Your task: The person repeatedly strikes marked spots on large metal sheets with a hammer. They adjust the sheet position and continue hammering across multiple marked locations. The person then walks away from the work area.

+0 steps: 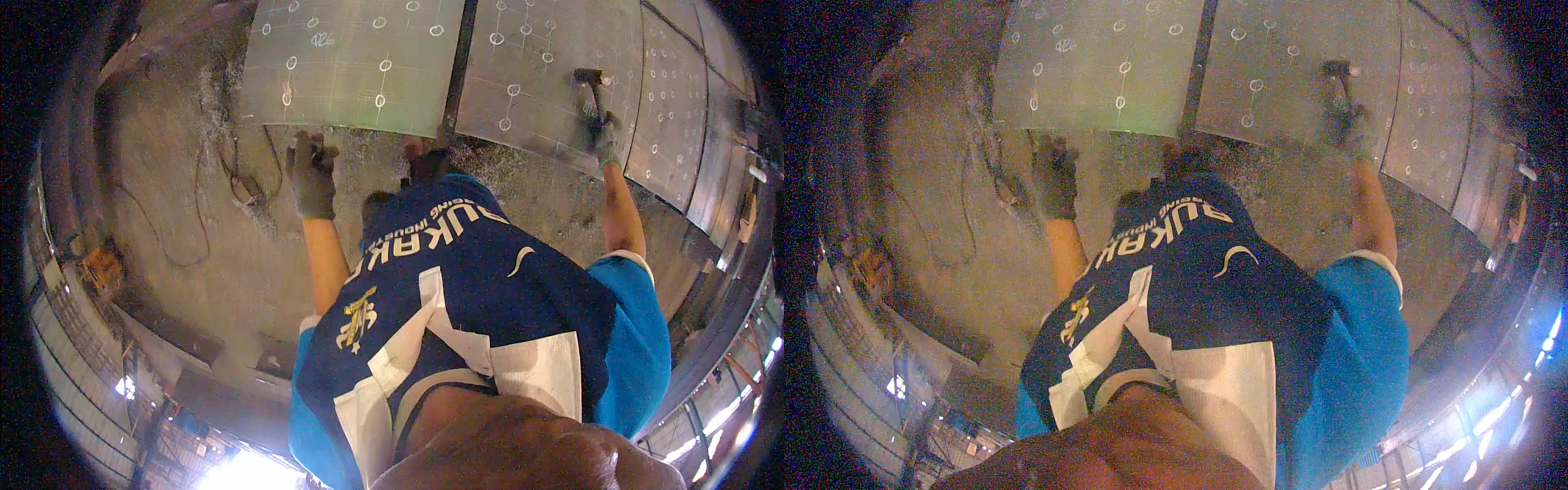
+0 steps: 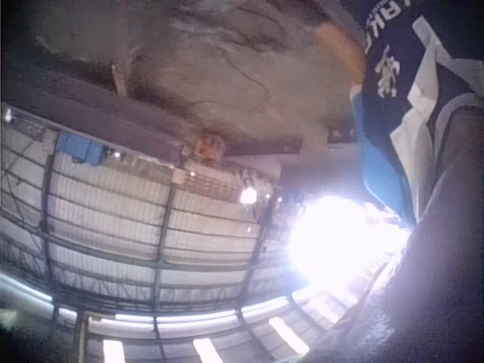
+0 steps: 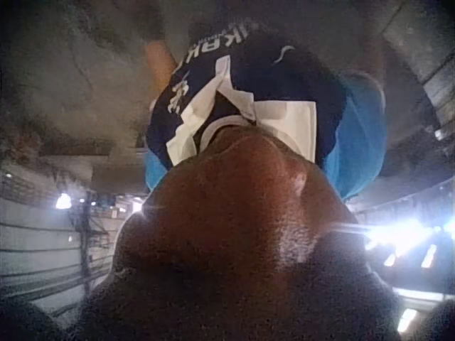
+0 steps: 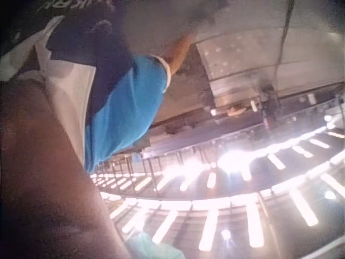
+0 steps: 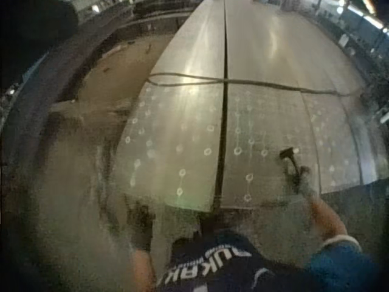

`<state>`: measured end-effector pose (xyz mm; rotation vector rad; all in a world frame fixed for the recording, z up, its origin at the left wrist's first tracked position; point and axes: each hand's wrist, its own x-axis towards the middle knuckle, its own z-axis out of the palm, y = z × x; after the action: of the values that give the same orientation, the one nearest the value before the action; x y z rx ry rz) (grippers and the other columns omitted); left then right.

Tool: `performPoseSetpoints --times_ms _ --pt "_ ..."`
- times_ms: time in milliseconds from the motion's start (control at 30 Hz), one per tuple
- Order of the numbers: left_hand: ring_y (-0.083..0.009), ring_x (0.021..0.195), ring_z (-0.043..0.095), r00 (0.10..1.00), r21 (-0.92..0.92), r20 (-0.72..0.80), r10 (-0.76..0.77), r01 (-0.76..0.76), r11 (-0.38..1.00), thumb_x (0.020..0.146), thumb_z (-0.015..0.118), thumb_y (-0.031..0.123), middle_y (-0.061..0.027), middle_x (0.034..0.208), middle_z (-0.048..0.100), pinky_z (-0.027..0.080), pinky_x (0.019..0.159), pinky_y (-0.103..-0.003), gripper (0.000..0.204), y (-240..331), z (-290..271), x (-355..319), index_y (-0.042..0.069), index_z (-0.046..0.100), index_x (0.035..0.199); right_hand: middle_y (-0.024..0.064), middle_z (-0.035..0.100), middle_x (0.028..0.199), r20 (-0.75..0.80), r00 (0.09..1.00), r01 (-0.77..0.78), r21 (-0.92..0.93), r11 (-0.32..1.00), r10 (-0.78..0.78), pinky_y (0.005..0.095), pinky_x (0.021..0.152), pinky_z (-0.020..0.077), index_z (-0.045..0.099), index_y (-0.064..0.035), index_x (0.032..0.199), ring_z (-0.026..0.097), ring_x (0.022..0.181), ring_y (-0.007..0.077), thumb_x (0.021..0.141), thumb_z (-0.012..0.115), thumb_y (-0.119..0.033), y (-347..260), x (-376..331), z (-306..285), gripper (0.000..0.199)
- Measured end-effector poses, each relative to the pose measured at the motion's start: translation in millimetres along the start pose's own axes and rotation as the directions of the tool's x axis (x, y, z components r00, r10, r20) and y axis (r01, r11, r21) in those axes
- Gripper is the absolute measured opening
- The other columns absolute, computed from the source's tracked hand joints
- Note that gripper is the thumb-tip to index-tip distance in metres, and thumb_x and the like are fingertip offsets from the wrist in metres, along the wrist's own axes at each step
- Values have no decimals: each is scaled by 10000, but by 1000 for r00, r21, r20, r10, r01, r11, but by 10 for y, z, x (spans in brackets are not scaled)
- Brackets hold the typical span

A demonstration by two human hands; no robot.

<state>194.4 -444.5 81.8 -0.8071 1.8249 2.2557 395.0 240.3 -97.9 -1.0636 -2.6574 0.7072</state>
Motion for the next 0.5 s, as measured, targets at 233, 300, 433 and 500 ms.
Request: performPoseSetpoints --times_ms 233,300,433,500 --pt "-171 781 678 969 -60 242 -55 71 996 966 704 217 -70 942 678 521 604 -279 213 88 303 565 57 621 1080 143 738 1020 -70 995 66 -75 995 -71 394 783 536 683 -23 1210 691 890 276 1011 554 -335 98 -172 -74 392" --pt "-188 913 672 980 135 199 29 -57 989 1007 654 194 -77 1086 680 561 782 -320 203 248 296 533 40 627 1136 133 733 946 142 975 -211 317 925 173 382 726 527 698 -41 1157 683 831 258 981 602 -322 -420 -156 -147 345" --pt "-171 907 656 939 343 280 198 -291 893 1020 638 186 -48 1056 668 577 825 -332 219 438 725 714 30 620 1173 165 732 932 347 877 -479 582 657 332 443 728 519 714 -57 1089 687 816 319 974 595 -377 -340 -332 -591 360" --pt "-193 864 685 767 397 474 432 -624 673 980 653 141 -86 1017 682 582 735 -335 229 276 681 966 33 614 1177 176 724 915 134 973 -206 116 972 191 459 715 509 711 -62 1050 683 805 332 977 578 -373 -360 -359 -493 347"
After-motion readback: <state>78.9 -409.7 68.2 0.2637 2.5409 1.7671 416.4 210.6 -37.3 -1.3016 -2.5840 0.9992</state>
